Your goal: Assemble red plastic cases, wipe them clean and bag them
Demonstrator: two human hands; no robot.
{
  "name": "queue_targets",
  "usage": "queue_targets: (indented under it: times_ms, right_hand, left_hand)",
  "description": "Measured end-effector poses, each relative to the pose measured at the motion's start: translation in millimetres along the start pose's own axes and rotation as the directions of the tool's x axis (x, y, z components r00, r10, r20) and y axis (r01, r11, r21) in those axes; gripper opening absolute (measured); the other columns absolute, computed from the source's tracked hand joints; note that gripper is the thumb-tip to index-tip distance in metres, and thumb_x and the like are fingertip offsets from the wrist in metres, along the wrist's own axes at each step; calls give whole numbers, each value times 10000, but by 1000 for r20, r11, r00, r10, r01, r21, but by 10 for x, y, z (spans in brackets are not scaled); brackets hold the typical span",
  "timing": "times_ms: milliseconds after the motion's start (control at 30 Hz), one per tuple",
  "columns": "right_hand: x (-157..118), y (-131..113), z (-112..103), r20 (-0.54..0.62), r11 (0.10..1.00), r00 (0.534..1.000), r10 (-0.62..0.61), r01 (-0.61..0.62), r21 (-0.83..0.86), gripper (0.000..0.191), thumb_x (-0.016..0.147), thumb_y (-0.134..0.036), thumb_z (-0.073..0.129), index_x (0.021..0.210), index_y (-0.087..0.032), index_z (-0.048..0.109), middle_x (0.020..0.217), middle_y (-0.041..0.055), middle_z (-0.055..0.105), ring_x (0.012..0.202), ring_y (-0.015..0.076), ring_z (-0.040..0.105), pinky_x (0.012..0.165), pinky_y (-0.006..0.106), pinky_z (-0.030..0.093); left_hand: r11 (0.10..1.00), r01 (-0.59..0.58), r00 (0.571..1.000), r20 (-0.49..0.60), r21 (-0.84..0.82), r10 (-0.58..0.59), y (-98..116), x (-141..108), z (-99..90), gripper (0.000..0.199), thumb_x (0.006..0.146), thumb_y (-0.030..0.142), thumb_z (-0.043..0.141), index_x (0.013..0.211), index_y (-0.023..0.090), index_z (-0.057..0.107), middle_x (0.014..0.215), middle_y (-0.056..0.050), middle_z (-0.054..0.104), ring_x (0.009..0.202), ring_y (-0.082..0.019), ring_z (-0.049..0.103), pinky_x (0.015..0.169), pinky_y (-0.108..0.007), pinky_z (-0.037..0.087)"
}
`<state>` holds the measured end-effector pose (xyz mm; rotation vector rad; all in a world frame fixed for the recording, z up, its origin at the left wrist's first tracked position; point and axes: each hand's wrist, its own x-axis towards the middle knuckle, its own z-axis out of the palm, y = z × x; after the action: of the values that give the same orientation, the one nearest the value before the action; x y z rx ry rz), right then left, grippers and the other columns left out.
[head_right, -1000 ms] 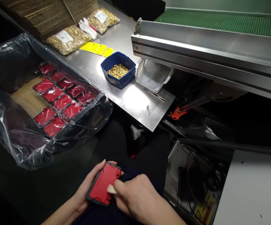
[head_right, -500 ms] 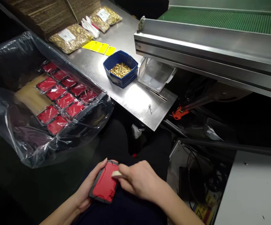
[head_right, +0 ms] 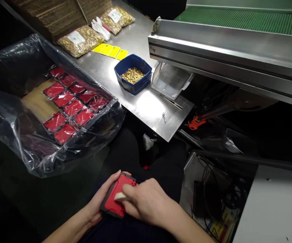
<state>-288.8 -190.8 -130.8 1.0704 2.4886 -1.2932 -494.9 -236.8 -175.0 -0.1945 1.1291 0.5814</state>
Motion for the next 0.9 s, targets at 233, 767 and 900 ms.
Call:
queue_targets:
  times_ms: [233, 767, 900]
  right_hand:
    - [-15, 2, 30, 2, 1000, 1000, -8, 8, 10, 85, 993, -336, 548, 945, -270, 525, 725, -56, 700, 570, 121, 628, 538, 264, 206]
    - [-54, -33, 1, -1, 999, 999, 51, -51, 16, 96, 1014, -344, 531, 957, -267, 529, 717, -52, 707, 573, 127, 645, 542, 263, 217]
    - [-5, -57, -9, 11, 999, 999, 33, -33, -18, 127, 1015, -393, 533, 981, -273, 558, 780, -33, 739, 616, 144, 678, 542, 271, 204]
  left_hand:
    - [1000, 2, 1000, 8, -11, -2, -27, 1, -5, 472, 917, 574, 683, 1082, 137, 749, 948, -120, 788, 809, -229, 727, 753, -300, 581]
    - [1000, -5, 1000, -23, -1, 5, -5, -14, -16, 447, 916, 568, 688, 1031, 140, 745, 844, -85, 771, 718, -201, 706, 701, -276, 572]
    - [1000, 9, 1000, -12, 10, -9, 6, -26, -7, 453, 921, 565, 682, 1056, 138, 744, 868, -98, 782, 778, -233, 730, 738, -303, 586]
